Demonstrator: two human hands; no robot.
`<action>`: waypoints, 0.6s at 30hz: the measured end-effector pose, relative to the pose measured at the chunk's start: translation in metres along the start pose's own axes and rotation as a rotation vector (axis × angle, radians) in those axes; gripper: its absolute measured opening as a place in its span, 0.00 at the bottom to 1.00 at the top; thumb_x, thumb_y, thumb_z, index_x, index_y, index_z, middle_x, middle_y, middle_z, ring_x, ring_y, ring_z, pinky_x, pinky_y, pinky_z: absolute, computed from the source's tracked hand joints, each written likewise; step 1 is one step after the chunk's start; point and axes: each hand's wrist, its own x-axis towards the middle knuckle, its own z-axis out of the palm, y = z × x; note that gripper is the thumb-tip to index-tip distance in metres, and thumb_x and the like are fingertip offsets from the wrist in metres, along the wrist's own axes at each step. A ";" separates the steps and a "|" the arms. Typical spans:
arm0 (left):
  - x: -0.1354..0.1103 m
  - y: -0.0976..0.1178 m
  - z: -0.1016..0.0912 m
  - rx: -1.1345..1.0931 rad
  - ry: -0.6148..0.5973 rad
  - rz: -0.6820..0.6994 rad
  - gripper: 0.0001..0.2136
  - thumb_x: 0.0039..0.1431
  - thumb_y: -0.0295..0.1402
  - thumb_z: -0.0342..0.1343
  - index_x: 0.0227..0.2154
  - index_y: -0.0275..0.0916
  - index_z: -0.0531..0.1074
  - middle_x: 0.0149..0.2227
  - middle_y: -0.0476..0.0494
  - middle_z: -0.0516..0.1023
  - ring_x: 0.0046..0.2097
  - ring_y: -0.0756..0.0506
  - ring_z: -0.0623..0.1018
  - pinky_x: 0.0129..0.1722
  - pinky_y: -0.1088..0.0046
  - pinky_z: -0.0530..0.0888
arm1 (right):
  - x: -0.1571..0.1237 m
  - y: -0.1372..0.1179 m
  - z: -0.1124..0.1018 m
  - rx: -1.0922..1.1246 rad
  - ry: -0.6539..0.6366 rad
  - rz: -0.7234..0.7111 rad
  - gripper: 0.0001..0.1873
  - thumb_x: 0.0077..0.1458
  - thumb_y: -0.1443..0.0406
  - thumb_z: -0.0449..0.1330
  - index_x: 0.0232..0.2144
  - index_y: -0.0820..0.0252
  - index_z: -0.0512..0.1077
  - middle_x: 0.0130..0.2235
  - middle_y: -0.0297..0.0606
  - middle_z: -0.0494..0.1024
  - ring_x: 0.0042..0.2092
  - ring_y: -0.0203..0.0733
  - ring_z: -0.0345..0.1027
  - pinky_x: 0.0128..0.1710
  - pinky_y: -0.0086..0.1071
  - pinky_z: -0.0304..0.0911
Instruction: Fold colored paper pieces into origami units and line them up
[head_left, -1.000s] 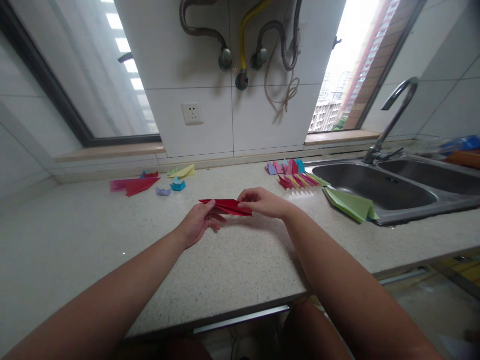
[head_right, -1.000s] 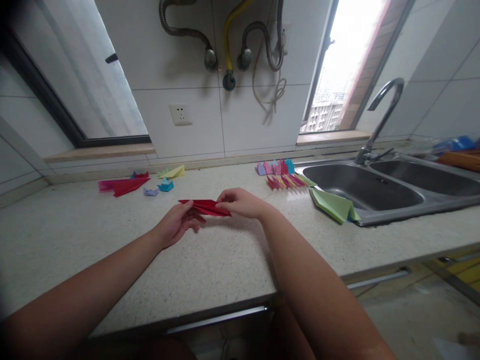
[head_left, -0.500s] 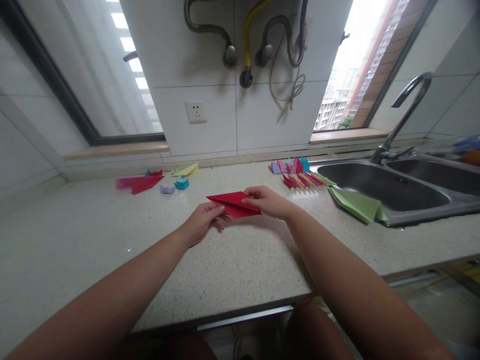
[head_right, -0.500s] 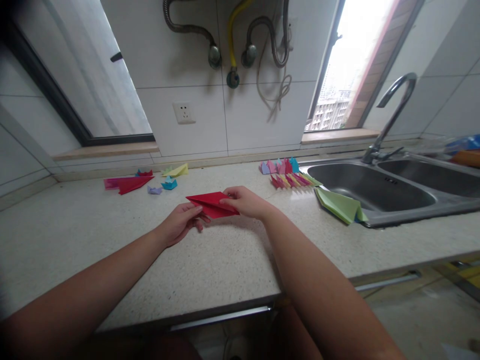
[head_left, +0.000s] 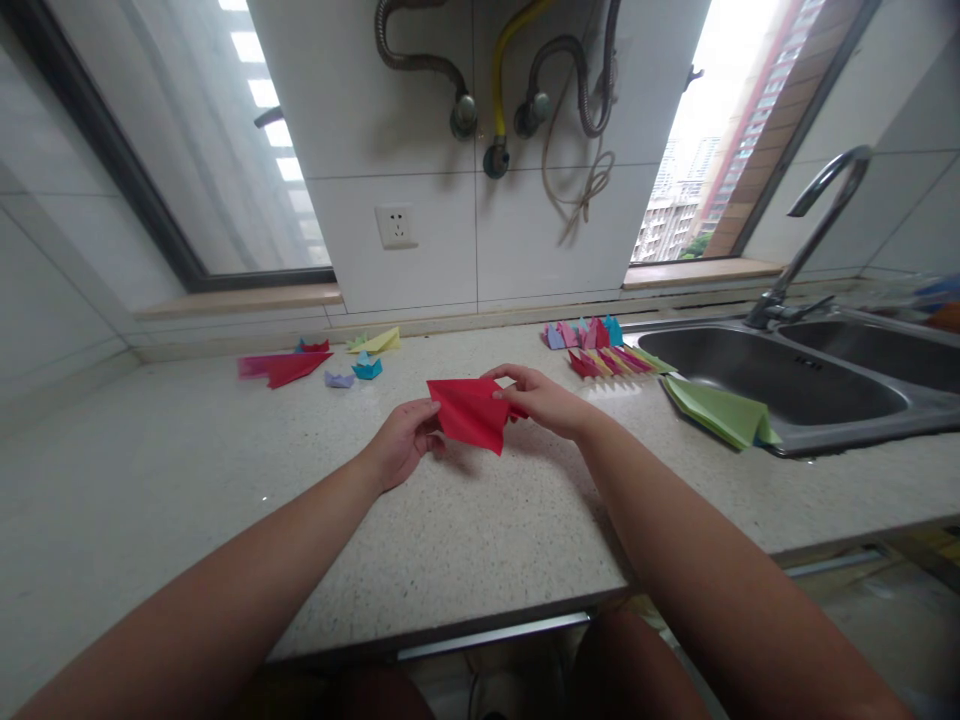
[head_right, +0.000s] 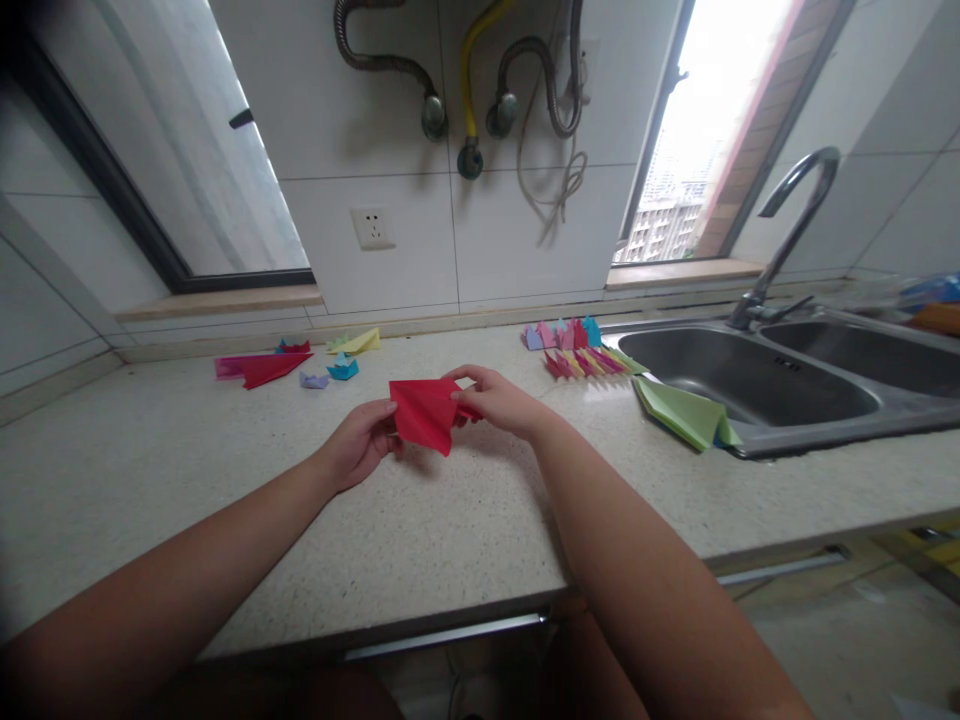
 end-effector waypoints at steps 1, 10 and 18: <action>0.000 0.000 0.000 -0.014 0.011 0.000 0.12 0.58 0.38 0.59 0.38 0.33 0.77 0.33 0.40 0.80 0.30 0.47 0.77 0.24 0.74 0.70 | -0.001 -0.002 0.001 0.004 -0.014 0.005 0.19 0.52 0.69 0.56 0.48 0.60 0.68 0.23 0.30 0.71 0.25 0.34 0.65 0.25 0.28 0.56; 0.007 -0.002 -0.005 -0.099 0.084 -0.077 0.12 0.60 0.39 0.57 0.39 0.35 0.75 0.33 0.43 0.79 0.30 0.48 0.77 0.25 0.75 0.70 | -0.005 -0.007 0.011 0.063 -0.134 -0.064 0.34 0.49 0.72 0.54 0.60 0.56 0.59 0.21 0.25 0.69 0.24 0.33 0.62 0.27 0.28 0.56; 0.008 -0.002 -0.004 -0.077 0.059 -0.106 0.17 0.61 0.46 0.55 0.41 0.35 0.76 0.31 0.43 0.79 0.27 0.50 0.75 0.25 0.75 0.69 | -0.005 -0.012 0.017 0.048 -0.142 -0.070 0.24 0.54 0.67 0.57 0.54 0.59 0.65 0.24 0.28 0.72 0.26 0.33 0.63 0.28 0.28 0.57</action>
